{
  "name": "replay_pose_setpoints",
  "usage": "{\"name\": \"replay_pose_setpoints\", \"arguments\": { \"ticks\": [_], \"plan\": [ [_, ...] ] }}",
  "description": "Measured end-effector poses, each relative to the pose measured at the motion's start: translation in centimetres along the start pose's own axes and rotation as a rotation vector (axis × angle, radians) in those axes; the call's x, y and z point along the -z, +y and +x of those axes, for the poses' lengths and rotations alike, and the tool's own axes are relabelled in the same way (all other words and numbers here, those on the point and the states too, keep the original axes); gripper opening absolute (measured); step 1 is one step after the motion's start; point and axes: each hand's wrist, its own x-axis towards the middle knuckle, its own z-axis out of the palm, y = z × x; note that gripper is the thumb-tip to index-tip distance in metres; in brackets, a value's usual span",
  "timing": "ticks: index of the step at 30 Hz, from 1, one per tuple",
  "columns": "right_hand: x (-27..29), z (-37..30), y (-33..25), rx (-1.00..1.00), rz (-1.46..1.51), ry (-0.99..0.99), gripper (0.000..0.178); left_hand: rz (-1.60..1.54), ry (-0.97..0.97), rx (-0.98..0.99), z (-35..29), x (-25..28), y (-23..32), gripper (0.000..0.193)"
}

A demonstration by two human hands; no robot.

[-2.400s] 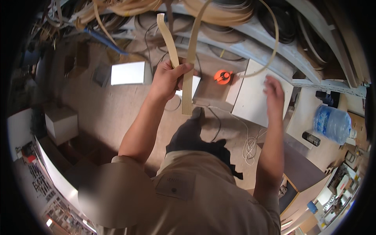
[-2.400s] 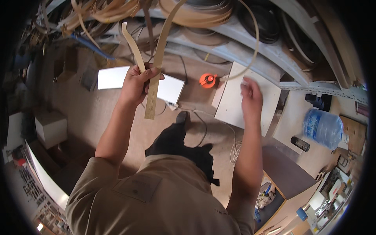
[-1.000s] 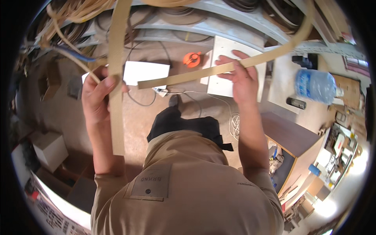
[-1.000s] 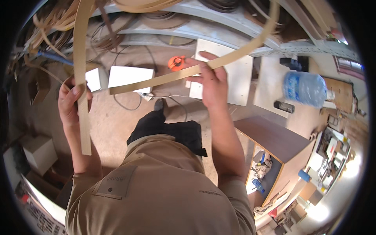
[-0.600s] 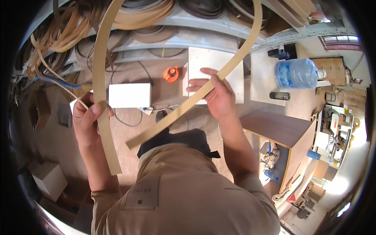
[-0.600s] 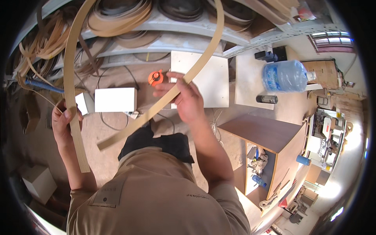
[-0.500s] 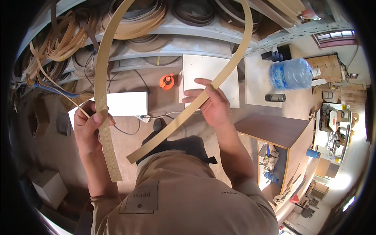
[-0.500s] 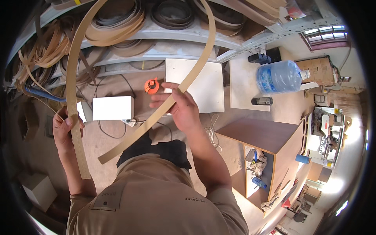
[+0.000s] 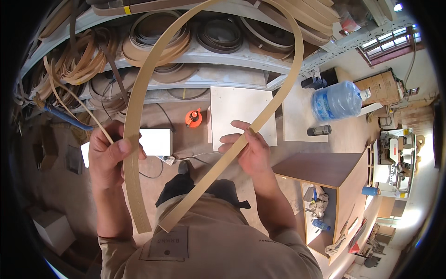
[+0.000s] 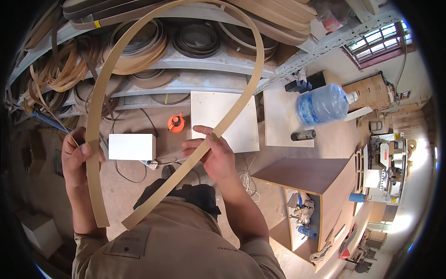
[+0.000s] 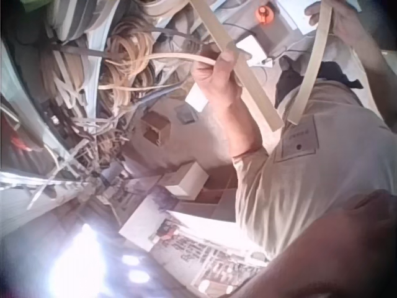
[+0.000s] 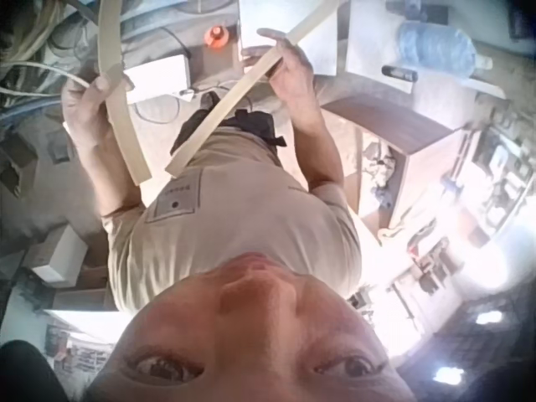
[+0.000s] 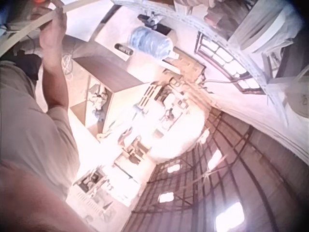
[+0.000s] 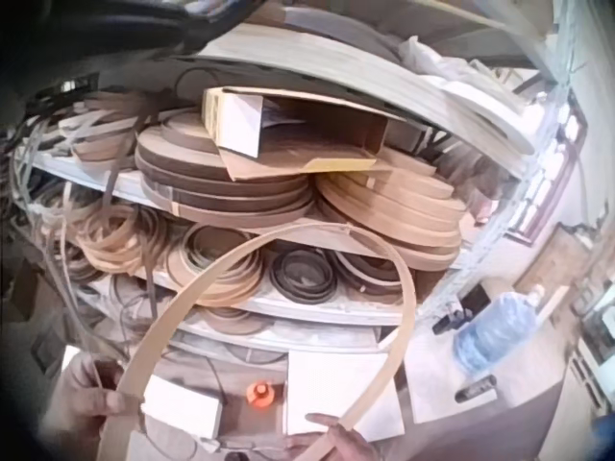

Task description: The person heats a thin wooden strip with a heat gun, then presses it onto the edge of a white board. They use a screwdriver to trim excess material and a utility knife to cut the strip to length. The process is repeated on multiple board edges.

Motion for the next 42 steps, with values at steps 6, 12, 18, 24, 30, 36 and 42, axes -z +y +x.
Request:
{"name": "replay_pose_setpoints", "arguments": {
  "ticks": [6, 12, 18, 24, 30, 36, 42],
  "plan": [
    [-0.2, -1.0, -0.4, 0.011, 0.016, -0.022, 0.045, 0.017, -0.01, -0.032, 0.0, -2.3, 1.3, 0.027],
    [-1.5, -2.6, -0.7, 0.025, 0.033, -0.074, 0.043, 0.042, 0.035, -0.011, 0.9, -3.9, 4.7, 0.03],
    [-2.3, -4.1, -0.2, 0.021, 0.035, -0.096, 0.043, -0.002, 0.05, -0.093, 2.1, -4.8, 6.6, 0.032],
    [-3.9, -5.8, 0.2, 0.049, 0.044, -0.182, 0.038, 0.051, -0.042, -0.302, 3.2, -4.5, 8.7, 0.031],
    [-0.9, -4.3, 0.2, 0.146, -0.476, 0.113, 0.036, 0.309, -0.053, -0.376, 4.2, -8.3, 10.3, 0.03],
    [4.4, -7.8, -5.4, 0.566, -0.413, 0.377, 0.056, 0.49, -0.291, -0.259, 7.2, -8.4, 11.0, 0.027],
    [3.9, -14.2, -9.5, 0.597, -0.662, 0.578, 0.052, 0.507, -0.549, -0.195, 11.7, -14.5, 8.2, 0.031]
  ]
}}
